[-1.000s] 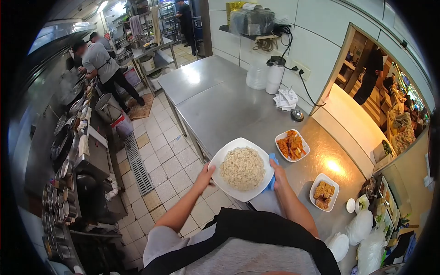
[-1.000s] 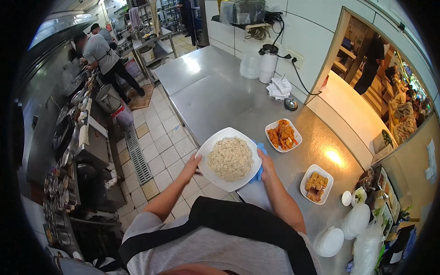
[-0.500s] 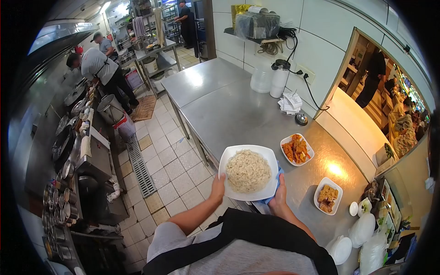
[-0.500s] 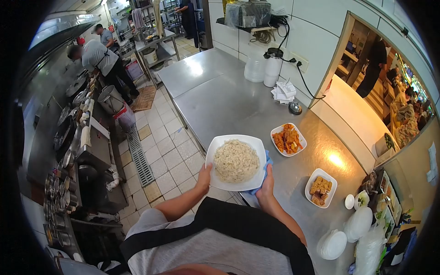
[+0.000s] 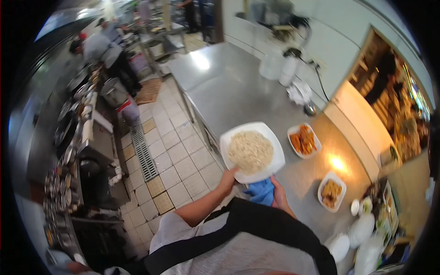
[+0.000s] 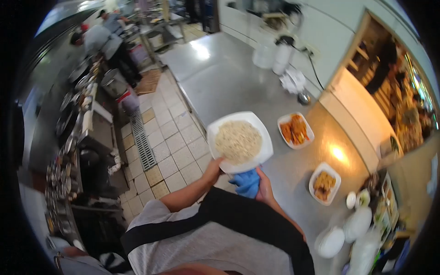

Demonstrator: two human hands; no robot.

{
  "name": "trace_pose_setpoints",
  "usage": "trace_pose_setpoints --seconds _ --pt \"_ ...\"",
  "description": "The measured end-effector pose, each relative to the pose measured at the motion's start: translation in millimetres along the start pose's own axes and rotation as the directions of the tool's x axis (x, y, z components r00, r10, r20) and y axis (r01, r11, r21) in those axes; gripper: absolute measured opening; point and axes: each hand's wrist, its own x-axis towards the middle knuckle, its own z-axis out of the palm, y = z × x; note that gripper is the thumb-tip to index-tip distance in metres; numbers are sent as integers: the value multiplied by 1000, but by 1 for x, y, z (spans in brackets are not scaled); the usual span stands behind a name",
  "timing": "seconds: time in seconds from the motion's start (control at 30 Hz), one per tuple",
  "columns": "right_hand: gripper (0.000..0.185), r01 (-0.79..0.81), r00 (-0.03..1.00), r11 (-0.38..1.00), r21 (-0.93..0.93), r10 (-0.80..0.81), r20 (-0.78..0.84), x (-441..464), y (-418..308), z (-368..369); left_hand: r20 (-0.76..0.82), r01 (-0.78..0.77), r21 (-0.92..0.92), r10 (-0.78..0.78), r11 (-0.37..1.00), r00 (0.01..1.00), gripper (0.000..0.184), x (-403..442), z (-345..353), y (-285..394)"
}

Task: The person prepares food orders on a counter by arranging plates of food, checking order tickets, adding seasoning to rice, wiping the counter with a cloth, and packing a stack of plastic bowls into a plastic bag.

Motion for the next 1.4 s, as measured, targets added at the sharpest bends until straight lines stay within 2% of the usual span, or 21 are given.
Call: trace_pose_setpoints --seconds 0.07,0.13,0.27,0.3,0.33,0.37,0.4,0.47,0.5,0.53,0.6,0.7,0.77,0.83,0.9,1.0,1.03,1.1,1.17,1.27,1.4 --pt "49 -66 998 995 -79 66 -2 -6 -8 3 -13 8 -21 -9 1000 1000 38 5 -5 11" --pt "48 -105 994 992 65 106 -15 -30 -23 11 13 43 -7 -43 999 999 34 10 -13 16" --pt "46 228 959 942 -246 -261 -112 -105 -49 25 -20 14 -46 -14 999 1000 28 3 -12 19" --pt "46 216 935 782 -584 -338 -106 -113 -51 19 -11 5 -41 -6 999 1000 27 6 -12 22" --pt "46 155 903 515 -843 -420 -91 -126 -53 12 -11 11 -25 -11 1000 1000 25 8 -20 21" --pt "46 20 860 183 -983 -505 -76 -143 -56 5 20 23 -5 -23 1000 1000 23 14 -26 18" --pt "45 -86 823 -75 -993 -568 -29 -156 -53 -6 34 47 0 -47 999 998 22 18 -31 16" --pt "45 -387 773 -507 -770 -634 29 -165 -44 -33 45 49 33 -50 998 998 26 0 -16 24" --pt "44 -421 746 -470 -776 -666 -1 -176 -40 -42 86 27 103 -36 994 996 31 4 -28 19" --pt "44 -440 730 -443 -781 -683 -23 -184 -38 -50 48 108 49 -111 993 993 35 12 -35 14" --pt "44 -445 728 -405 -798 -683 -59 -207 -43 -54 -8 116 112 -116 987 993 38 16 -47 4" --pt "45 -408 761 -366 -836 -643 -90 -253 -72 -44 -7 371 77 -372 925 928 41 22 -74 -16" --pt "47 -388 785 -354 -851 -610 -104 -292 -103 -53 -72 397 51 -393 916 917 42 21 -88 -37" --pt "45 -442 724 -370 -817 -686 -81 -339 -140 -53 -110 455 11 -451 890 886 44 -14 -58 -42" --pt "43 -629 603 -311 -712 -773 -195 -387 -183 -59 -59 389 -21 -390 921 919 45 -43 -32 -59" --pt "36 -654 497 -388 -650 -867 17 -461 -261 -109 -41 270 -69 -273 960 961 50 -86 5 -86" --pt "34 -751 429 -270 -603 -893 -134 -478 -282 -103 -43 224 -81 -228 971 973 52 -98 18 -93" --pt "36 -757 438 -361 -545 -899 -13 -512 -341 -185 -105 128 -127 -142 984 984 55 -136 61 -102" --pt "33 -796 446 -349 -494 -891 -89 -527 -381 -217 -147 4 -162 -28 987 989 58 -169 95 -115" --pt "28 -797 470 -357 -487 -873 -129 -530 -443 -271 -202 -77 -214 33 974 979 61 -186 90 -143" --pt "22 -801 481 -341 -492 -855 -191 -498 -476 -305 -140 -108 -101 93 989 986 64 -220 98 -133"
